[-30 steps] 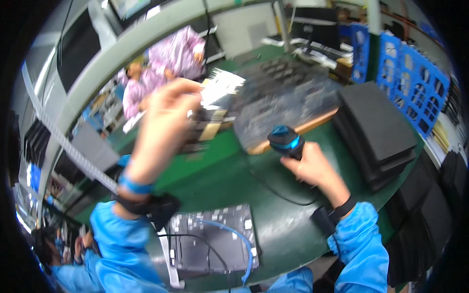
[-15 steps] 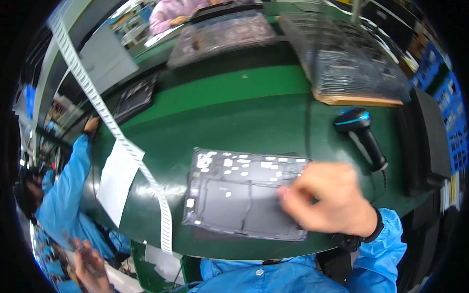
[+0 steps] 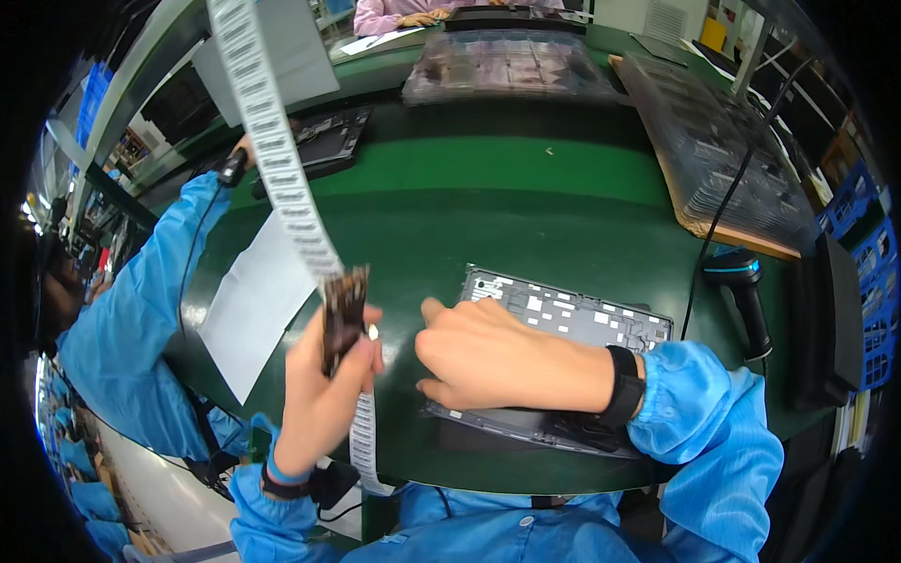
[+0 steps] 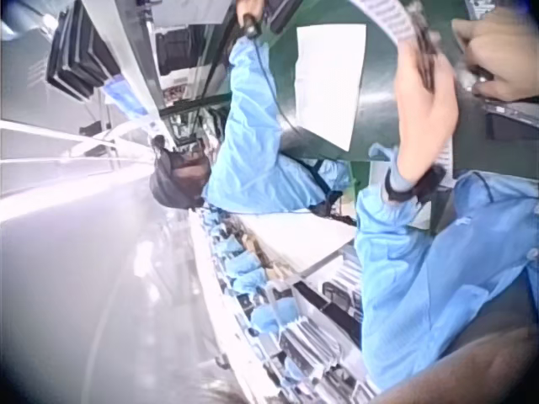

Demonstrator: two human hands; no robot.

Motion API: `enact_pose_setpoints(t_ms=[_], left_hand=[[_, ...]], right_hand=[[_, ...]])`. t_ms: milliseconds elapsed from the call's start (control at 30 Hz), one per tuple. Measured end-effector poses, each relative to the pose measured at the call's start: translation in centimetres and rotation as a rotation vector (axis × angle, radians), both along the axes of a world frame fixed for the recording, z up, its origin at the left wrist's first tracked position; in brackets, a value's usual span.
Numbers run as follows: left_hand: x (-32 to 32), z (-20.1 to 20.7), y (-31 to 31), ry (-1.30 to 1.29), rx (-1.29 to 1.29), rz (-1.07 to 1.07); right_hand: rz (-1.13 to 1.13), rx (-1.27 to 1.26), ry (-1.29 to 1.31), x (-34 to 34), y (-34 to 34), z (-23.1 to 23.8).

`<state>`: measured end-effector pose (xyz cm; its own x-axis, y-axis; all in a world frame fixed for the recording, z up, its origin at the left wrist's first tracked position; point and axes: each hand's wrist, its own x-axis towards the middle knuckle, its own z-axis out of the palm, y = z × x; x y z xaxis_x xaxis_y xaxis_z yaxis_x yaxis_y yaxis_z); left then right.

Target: Assembling electronic device components and chassis on a manufacturing line.

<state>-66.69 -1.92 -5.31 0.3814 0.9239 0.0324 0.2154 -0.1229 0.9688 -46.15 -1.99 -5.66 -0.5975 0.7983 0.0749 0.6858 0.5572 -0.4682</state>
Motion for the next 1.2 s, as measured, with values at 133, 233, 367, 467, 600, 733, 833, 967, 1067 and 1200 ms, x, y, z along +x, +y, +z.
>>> enact_pose_setpoints(t_ms=[133, 233, 367, 467, 600, 733, 833, 967, 1067, 1200], left_hand=[[0.5, 0.1, 3.9, -0.316, -0.085, -0.013], [1.2, 0.2, 5.0, -0.392, -0.096, -0.050], [2.1, -1.3, 5.5, -0.520, -0.256, -0.180], [2.4, -2.5, 5.8, -0.540, -0.314, -0.245], [3.0, -3.1, 5.7, -0.632, -0.511, -0.413], [3.8, -3.0, 5.6, -0.639, -0.638, -0.512], [5.1, -2.4, 5.0, -0.587, -0.671, -0.454], [6.6, -3.8, 4.8, -0.646, -0.692, -0.346], [6.3, -5.2, 4.7, -0.746, -0.655, -0.213], [6.6, -5.9, 4.3, -0.656, -0.641, -0.129]], right_hand=[[0.085, -0.224, -0.293, -1.5, 1.6, 0.7], [0.111, -0.321, -0.157, -1.2, 1.5, -0.4], [-0.054, -0.637, 0.208, 0.5, -0.5, 0.3], [-0.094, -0.851, 0.314, 1.9, -2.2, 1.0], [-0.175, -1.041, 0.645, 3.8, -4.2, 2.0], [-0.298, -0.931, 0.882, 4.4, -5.7, 1.7], [-0.364, -0.821, 0.923, 5.1, -6.1, 0.4], [-0.412, -0.562, 1.024, 5.1, -6.4, -1.8], [-0.478, -0.303, 0.815, 4.9, -6.6, -2.5], [-0.425, -0.034, 0.604, 5.6, -6.4, -2.9]])
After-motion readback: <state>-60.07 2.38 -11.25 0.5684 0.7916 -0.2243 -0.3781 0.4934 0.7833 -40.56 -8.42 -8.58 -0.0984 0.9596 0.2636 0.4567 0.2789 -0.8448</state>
